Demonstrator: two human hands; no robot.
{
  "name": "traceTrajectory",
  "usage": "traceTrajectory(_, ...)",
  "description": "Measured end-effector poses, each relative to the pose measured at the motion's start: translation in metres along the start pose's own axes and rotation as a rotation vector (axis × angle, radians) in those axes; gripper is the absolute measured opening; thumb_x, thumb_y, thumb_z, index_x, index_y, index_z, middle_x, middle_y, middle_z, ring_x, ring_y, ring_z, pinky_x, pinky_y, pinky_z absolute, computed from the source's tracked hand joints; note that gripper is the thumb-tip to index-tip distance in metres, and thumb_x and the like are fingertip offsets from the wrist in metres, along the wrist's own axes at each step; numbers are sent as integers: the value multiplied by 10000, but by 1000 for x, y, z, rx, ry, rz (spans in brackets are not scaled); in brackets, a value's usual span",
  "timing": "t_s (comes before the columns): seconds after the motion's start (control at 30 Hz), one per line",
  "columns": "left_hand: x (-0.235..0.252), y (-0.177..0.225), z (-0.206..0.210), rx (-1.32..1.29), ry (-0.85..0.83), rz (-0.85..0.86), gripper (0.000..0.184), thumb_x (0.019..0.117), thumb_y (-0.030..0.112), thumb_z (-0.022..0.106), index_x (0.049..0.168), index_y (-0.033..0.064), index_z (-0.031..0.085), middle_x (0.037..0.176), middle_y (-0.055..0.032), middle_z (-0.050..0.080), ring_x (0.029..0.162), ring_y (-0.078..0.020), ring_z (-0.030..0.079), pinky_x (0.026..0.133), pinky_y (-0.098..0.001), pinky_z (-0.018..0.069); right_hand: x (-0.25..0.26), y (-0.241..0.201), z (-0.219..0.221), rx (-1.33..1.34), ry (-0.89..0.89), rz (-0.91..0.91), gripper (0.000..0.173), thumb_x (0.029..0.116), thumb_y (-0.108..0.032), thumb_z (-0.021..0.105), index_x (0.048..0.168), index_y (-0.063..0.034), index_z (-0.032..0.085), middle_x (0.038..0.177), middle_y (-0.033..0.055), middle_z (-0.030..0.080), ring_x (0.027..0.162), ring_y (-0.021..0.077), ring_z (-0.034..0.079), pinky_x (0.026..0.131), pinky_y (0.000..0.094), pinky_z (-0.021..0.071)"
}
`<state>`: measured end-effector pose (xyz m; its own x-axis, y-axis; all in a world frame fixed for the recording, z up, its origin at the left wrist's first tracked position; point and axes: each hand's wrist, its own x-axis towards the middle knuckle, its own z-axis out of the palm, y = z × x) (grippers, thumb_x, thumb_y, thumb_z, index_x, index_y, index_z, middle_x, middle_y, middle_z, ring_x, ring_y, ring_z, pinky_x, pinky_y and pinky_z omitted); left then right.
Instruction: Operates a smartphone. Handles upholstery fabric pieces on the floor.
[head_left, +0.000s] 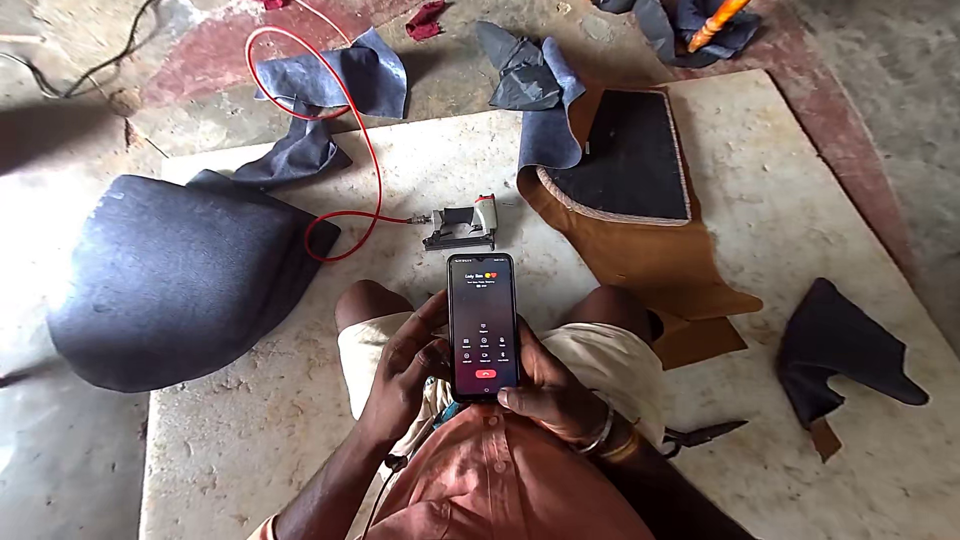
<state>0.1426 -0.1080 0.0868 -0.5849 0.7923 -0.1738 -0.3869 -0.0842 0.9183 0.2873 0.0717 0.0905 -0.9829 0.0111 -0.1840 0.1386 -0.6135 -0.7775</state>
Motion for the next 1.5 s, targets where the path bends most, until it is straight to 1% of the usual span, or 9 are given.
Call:
traceTrajectory(0.2,-2,1,-3,-16,-7,-1,528,1035,194,439,1563,160,435,1366,-162,622,1073,-285,692,819,-411,624,-1,1,-3,170,-43,40,940,851,58,533,1626,-223,82,1485,219,475,1245,402,601,989,567,554)
traceTrajectory(0.4,-1,5,-3,4,4,-11,530,1027,238,481,1550,160,451,1355,-150,628,1065,-269,691,796,-398,623,2,0,-1,273,-33,50,929,853,83,523,1614,-266,122,1462,227,484,1225,462,603,861,649,589)
traceTrajectory(0.6,1,7,1,16,23,-27,522,1018,225,507,1534,165,456,1320,-175,639,1078,-295,688,832,-416,616,4,2,0,197,18,-3,941,825,113,555,1612,-192,139,1479,207,480,1289,399,572,989,598,550)
traceTrajectory(0.9,5,2,24,-8,-40,7,515,1015,173,515,1507,52,421,1258,-194,650,1103,-270,678,943,-407,581,-6,-7,-2,201,-20,-11,957,844,151,550,1612,-187,90,1444,222,509,1254,424,601,931,607,588)
traceTrajectory(1.17,11,-8,37,-17,-131,21,602,979,111,500,1559,74,340,1330,-213,613,1138,-302,667,950,-444,582,-10,-17,-5,93,187,6,736,891,109,565,1525,-146,295,1285,232,620,1081,396,697,788,537,646)
traceTrajectory(1.23,14,-10,42,-20,-156,19,632,969,91,492,1574,74,310,1352,-221,597,1152,-314,660,955,-459,579,-10,-20,-6,67,295,26,606,937,38,560,1490,-113,366,1232,237,646,1037,387,714,755,530,653)
traceTrajectory(1.3,17,-10,47,-16,-178,21,638,971,90,486,1580,76,298,1343,-223,601,1146,-319,664,950,-465,584,-10,-21,-8,61,383,34,447,1045,-186,541,1473,-110,441,1211,236,659,1033,376,715,769,534,649)
traceTrajectory(1.37,20,-10,52,-10,-193,24,632,975,92,484,1577,65,291,1344,-227,600,1150,-325,663,952,-467,584,-12,-23,-12,84,424,44,462,1080,-348,478,1490,-134,467,1266,234,645,1095,379,694,821,552,635)
traceTrajectory(1.5,28,-9,62,1,-188,41,631,967,72,501,1566,48,305,1336,-227,602,1154,-319,658,965,-455,576,-16,-31,-16,130,403,25,476,1068,-320,476,1503,-134,424,1247,247,639,1058,402,701,751,563,641)
